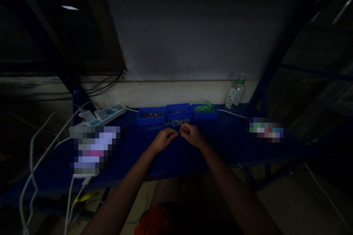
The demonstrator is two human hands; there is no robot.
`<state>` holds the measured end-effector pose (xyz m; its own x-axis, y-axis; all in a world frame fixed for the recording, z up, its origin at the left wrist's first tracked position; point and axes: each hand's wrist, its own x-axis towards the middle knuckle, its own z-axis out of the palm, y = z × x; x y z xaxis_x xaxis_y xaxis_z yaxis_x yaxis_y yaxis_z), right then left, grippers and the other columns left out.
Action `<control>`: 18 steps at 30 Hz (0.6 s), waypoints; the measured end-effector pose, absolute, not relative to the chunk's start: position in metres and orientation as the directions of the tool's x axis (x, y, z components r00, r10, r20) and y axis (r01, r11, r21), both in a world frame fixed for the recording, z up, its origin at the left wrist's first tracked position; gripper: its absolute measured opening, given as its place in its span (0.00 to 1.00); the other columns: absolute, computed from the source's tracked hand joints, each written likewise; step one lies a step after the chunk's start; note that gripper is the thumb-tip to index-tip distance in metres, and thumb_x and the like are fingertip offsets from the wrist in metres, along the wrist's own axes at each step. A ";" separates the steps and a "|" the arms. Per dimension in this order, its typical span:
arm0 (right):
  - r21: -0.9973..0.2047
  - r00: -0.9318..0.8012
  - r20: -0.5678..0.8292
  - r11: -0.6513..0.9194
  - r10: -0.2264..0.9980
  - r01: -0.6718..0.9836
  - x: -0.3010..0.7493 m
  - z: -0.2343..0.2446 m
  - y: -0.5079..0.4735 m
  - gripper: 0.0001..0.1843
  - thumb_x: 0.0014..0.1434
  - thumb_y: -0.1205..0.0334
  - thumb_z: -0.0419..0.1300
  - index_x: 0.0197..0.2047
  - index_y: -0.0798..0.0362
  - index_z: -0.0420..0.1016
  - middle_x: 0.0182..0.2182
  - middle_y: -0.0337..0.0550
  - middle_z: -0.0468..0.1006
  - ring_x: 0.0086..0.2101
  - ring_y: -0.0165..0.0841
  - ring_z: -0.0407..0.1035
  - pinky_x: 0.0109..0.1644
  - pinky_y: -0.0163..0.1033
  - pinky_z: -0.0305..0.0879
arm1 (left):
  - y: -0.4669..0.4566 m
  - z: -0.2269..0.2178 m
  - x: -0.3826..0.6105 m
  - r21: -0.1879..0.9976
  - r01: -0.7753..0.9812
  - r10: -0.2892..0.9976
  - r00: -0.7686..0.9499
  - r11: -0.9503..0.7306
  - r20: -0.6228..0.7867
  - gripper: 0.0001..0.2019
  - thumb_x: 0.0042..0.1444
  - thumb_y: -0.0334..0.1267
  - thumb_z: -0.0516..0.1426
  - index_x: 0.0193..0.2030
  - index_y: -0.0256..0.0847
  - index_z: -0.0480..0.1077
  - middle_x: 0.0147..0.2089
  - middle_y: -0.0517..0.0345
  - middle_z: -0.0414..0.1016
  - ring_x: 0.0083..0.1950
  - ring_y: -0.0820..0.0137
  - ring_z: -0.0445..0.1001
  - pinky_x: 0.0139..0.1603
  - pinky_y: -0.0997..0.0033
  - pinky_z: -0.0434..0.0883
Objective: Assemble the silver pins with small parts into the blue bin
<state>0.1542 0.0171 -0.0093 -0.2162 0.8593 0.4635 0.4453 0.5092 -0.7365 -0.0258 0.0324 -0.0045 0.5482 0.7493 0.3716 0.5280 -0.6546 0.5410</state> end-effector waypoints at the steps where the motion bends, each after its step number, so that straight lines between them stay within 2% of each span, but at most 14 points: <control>1: -0.740 -0.236 0.461 0.517 0.856 0.429 0.154 -0.009 0.017 0.06 0.50 0.64 0.53 0.33 0.54 0.67 0.24 0.35 0.68 0.25 0.24 0.61 0.30 0.29 0.57 | 0.032 -0.005 -0.025 0.522 0.534 0.739 0.572 -0.665 0.356 0.12 0.56 0.42 0.49 0.35 0.40 0.70 0.34 0.57 0.71 0.37 0.71 0.69 0.40 0.72 0.64; 5: -0.747 -0.294 0.409 0.502 0.864 0.436 0.152 -0.015 0.020 0.09 0.52 0.63 0.53 0.37 0.53 0.67 0.25 0.35 0.69 0.24 0.25 0.61 0.30 0.30 0.57 | 0.028 -0.004 -0.024 0.487 0.581 0.756 0.555 -0.652 0.348 0.13 0.57 0.41 0.47 0.35 0.39 0.70 0.34 0.56 0.72 0.37 0.71 0.69 0.40 0.72 0.64; 9: -0.660 -0.198 0.426 0.453 0.883 0.600 0.153 -0.022 0.025 0.09 0.51 0.67 0.53 0.38 0.52 0.67 0.26 0.36 0.68 0.27 0.27 0.61 0.33 0.31 0.57 | 0.032 0.005 -0.028 0.470 0.669 0.816 0.436 -0.576 0.380 0.13 0.57 0.42 0.46 0.37 0.39 0.69 0.36 0.55 0.72 0.37 0.70 0.70 0.38 0.73 0.65; 13: -0.546 -0.198 0.466 0.456 0.862 0.703 0.152 -0.026 0.027 0.07 0.50 0.71 0.53 0.33 0.52 0.68 0.29 0.40 0.68 0.33 0.29 0.62 0.38 0.33 0.56 | 0.056 0.030 -0.027 0.324 0.829 0.856 0.307 -0.455 0.417 0.14 0.56 0.45 0.48 0.37 0.41 0.70 0.36 0.55 0.73 0.37 0.68 0.71 0.37 0.73 0.64; 18: -0.541 -0.216 0.454 0.460 0.865 0.704 0.153 -0.028 0.030 0.06 0.50 0.71 0.52 0.32 0.52 0.67 0.28 0.39 0.67 0.31 0.29 0.61 0.37 0.32 0.56 | 0.088 0.061 -0.005 0.175 0.950 0.882 0.157 -0.257 0.445 0.18 0.58 0.47 0.44 0.44 0.39 0.67 0.39 0.48 0.73 0.39 0.63 0.71 0.38 0.69 0.64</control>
<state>0.1530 0.0296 -0.0285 -0.2159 0.8645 0.4539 0.7041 0.4599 -0.5411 -0.0051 0.0877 0.0611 0.1566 0.8818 0.4450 0.9503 -0.2572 0.1753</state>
